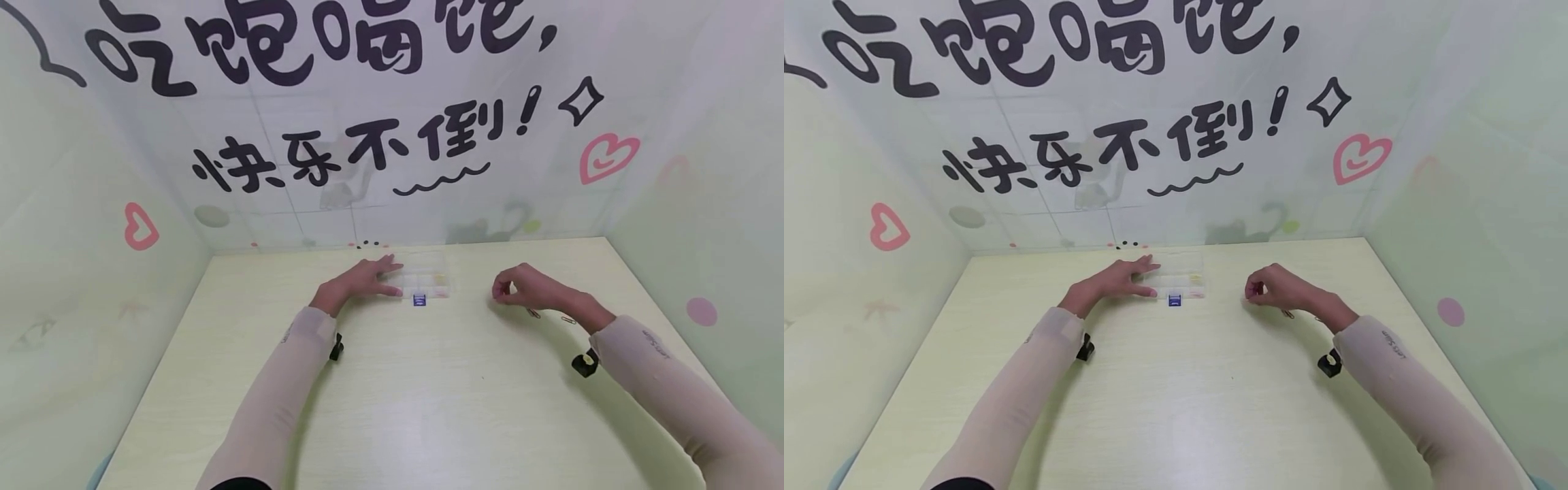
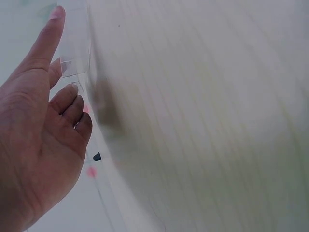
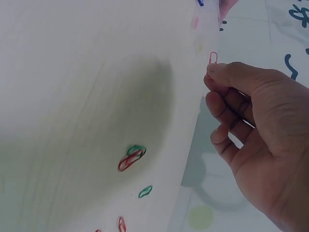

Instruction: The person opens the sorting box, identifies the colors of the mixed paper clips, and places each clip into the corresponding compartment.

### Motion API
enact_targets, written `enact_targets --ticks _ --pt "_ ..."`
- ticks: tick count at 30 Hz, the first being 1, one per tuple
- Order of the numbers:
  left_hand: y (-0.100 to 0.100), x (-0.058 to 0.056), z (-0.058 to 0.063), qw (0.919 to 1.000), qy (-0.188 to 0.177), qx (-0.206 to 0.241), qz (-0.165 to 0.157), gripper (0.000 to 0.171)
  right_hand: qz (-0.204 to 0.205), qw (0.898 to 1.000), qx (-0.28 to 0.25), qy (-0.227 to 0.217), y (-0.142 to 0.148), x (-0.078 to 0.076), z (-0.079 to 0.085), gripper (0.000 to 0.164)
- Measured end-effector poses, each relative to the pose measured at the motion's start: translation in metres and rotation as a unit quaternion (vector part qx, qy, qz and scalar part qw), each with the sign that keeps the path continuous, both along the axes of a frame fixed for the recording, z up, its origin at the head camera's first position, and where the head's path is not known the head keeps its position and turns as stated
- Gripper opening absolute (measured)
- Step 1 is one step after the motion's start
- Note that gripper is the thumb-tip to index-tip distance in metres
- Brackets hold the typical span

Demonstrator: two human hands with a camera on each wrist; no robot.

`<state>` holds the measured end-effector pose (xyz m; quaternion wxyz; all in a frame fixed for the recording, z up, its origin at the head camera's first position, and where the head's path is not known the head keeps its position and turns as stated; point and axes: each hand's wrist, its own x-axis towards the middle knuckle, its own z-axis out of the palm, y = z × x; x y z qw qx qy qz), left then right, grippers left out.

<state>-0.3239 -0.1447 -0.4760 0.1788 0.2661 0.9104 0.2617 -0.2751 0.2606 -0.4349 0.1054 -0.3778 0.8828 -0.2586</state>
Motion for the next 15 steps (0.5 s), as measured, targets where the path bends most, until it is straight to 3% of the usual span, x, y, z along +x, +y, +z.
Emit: enact_targets --ticks 7,15 --pt "0.0 -0.001 -0.001 1.0 -0.002 -0.002 0.002 0.083 -0.009 0.999 -0.017 0.035 -0.021 -0.011 0.0 0.008" --pt "0.0 0.0 0.001 1.0 0.001 -0.007 -0.001 0.083 -0.015 0.998 -0.031 0.045 -0.042 -0.018 -0.002 0.008"
